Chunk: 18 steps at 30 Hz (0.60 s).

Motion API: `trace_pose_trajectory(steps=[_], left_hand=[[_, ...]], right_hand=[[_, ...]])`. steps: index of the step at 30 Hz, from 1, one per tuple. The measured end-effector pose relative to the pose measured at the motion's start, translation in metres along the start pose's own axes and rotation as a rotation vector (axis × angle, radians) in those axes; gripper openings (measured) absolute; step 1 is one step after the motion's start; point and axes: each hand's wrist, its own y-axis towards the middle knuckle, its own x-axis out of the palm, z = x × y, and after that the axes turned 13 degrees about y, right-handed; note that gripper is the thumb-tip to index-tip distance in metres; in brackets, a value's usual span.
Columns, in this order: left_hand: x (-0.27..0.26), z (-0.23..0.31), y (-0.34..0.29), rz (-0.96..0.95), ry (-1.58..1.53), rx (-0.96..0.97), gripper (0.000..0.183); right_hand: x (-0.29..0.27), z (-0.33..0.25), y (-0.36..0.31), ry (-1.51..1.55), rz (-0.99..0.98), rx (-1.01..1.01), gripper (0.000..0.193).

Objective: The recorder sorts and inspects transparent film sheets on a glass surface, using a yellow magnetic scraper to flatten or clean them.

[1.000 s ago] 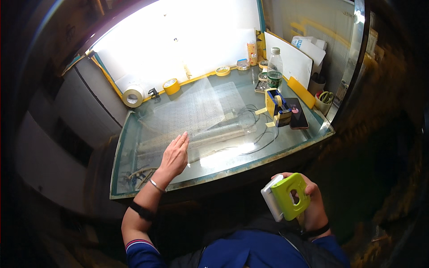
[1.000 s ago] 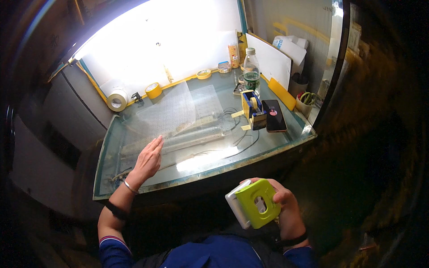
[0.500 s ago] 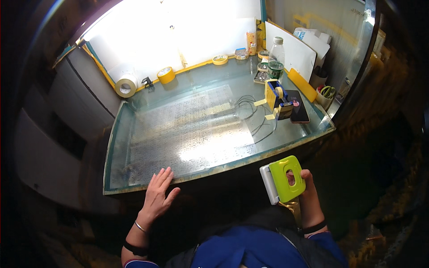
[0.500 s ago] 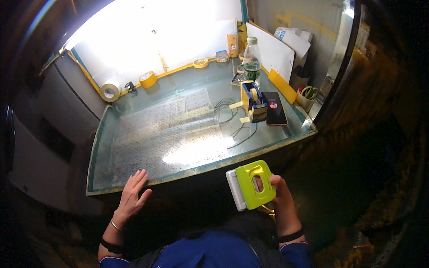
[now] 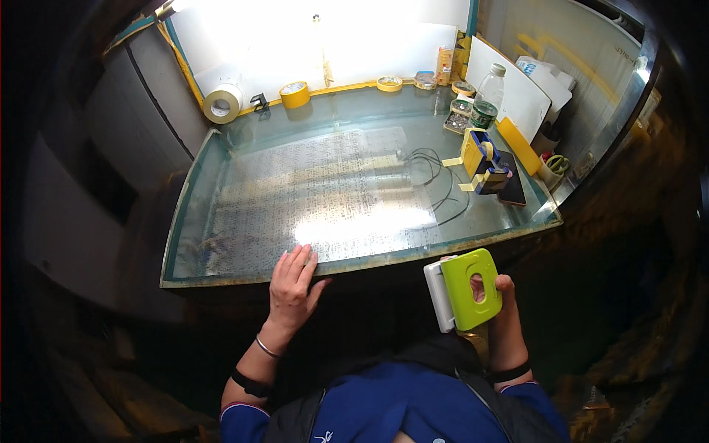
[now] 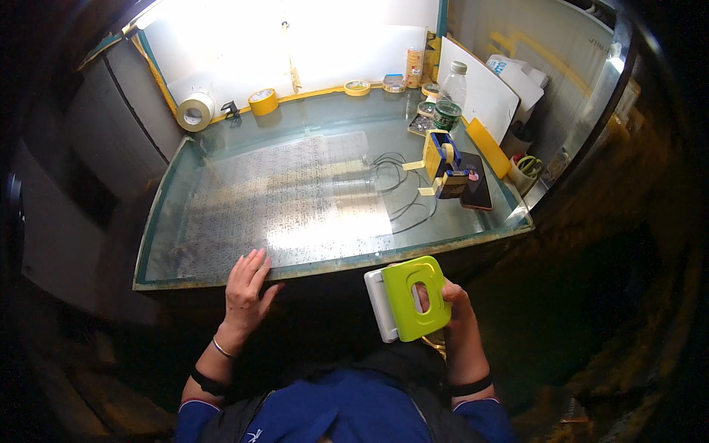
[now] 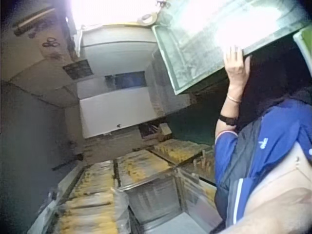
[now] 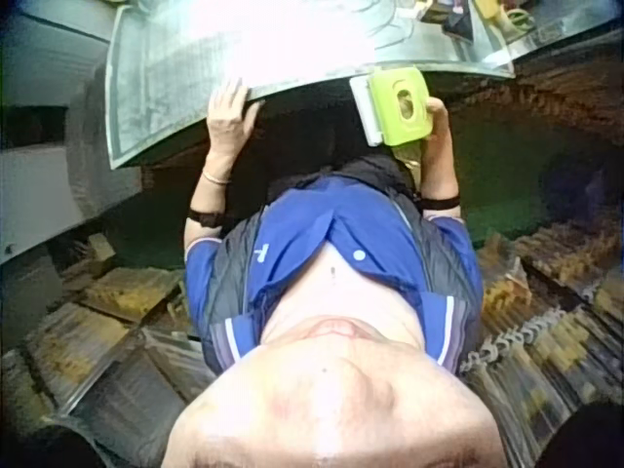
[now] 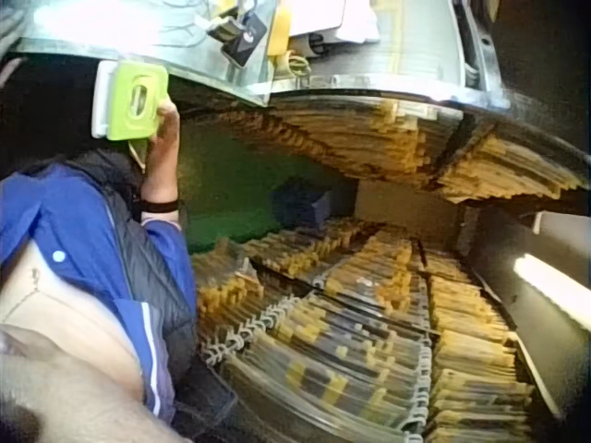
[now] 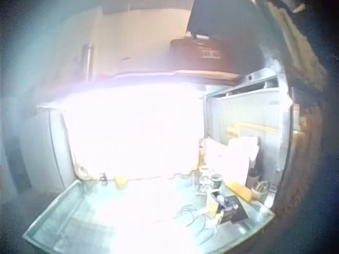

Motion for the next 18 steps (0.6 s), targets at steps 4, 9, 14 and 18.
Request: trace_pose_trajectory(steps=[4, 9, 14, 18], left_hand=[[-0.003, -0.016, -0.016, 0.193, -0.065, 0.046, 0.016], [-0.017, -0.028, -0.041, 0.16, -0.052, 0.072, 0.017], [-0.037, -0.017, -0.041, 0.203, -0.27, 0.091, 0.018], [-0.017, 0.023, -0.061, -0.007, -0.83, 0.178, 0.01]], right_hand=[[-0.003, -0.007, -0.02, -0.018, 0.063, -0.022, 0.063], [-0.008, 0.0, -0.012, -0.1, 0.084, 0.072, 0.075], [0.003, 0.028, 0.013, -0.218, 0.019, 0.166, 0.047], [0.039, 0.04, 0.023, -0.183, -0.054, 0.213, 0.043]])
